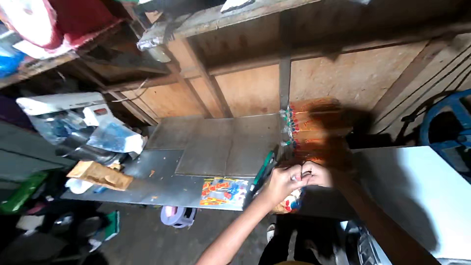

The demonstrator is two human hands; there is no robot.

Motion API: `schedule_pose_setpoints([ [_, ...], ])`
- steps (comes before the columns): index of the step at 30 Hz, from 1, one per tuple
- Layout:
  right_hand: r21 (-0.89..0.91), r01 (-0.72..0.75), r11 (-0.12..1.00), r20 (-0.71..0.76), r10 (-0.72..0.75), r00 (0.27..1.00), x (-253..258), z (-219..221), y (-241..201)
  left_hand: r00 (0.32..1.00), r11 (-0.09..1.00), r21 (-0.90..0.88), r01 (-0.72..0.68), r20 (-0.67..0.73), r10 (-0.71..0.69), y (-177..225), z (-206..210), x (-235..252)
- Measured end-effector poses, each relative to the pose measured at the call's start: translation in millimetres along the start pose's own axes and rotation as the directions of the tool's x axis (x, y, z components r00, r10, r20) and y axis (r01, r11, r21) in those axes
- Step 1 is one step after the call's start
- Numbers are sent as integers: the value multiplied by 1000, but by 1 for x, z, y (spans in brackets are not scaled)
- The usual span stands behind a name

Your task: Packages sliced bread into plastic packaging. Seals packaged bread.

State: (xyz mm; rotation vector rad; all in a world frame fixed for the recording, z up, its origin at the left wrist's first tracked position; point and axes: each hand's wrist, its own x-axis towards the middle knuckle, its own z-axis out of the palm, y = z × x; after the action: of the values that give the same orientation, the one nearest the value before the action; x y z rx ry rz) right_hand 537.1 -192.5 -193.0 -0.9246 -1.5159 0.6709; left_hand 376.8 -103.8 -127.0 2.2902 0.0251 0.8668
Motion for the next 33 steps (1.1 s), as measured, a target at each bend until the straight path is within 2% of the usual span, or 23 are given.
schedule_pose_setpoints([
  [2,44,4,999,-132,1,991,-13,4,-14,999,999,-5,-41,7,41,9,5,10],
  [4,132,-121,984,-197,145,970,-22,9,-35,999,999,-20,-49,1,49,17,9,15],
  [5,153,-142,978,-212,173,962,-25,11,-41,998,998,-25,-58,1,58,20,11,17],
  [8,43,-141,989,-261,147,954,-37,9,-53,998,996,-66,-54,42,56,29,18,20],
  [11,-85,-174,981,-202,154,967,-44,-2,-67,987,985,-161,54,158,-28,40,19,26],
  [13,-14,-186,982,-175,181,968,-49,-9,-71,961,973,-168,157,255,-111,43,5,31],
  [15,36,-174,984,-154,178,972,-58,-18,-72,937,950,-187,252,293,-190,32,-15,25],
  [18,89,-143,986,-170,157,973,-65,-26,-80,867,854,-284,436,388,-314,12,-30,-14],
  [21,146,-120,982,-176,145,974,-56,-23,-92,822,781,-376,499,491,-289,20,-6,-51],
  [22,146,-114,983,-183,140,973,-51,-21,-95,819,737,-419,530,478,-318,29,5,-58],
  [24,125,-107,986,-205,132,970,-42,-15,-100,823,647,-509,567,346,-450,45,26,-68],
  [26,72,-111,991,-210,124,970,-35,-8,-104,798,598,-571,562,184,-574,57,42,-77],
  [28,42,-108,993,-167,114,979,-30,-4,-104,769,582,-591,558,104,-631,64,50,-88],
  [30,49,-125,991,-92,130,987,-28,-6,-101,807,689,-488,536,58,-587,66,44,-94],
  [32,83,-172,982,-10,173,985,-29,-9,-95,879,860,-243,449,-52,-474,73,26,-79],
  [33,100,-197,975,16,196,980,-30,-7,-92,900,902,-95,420,-85,-428,80,15,-67],
])
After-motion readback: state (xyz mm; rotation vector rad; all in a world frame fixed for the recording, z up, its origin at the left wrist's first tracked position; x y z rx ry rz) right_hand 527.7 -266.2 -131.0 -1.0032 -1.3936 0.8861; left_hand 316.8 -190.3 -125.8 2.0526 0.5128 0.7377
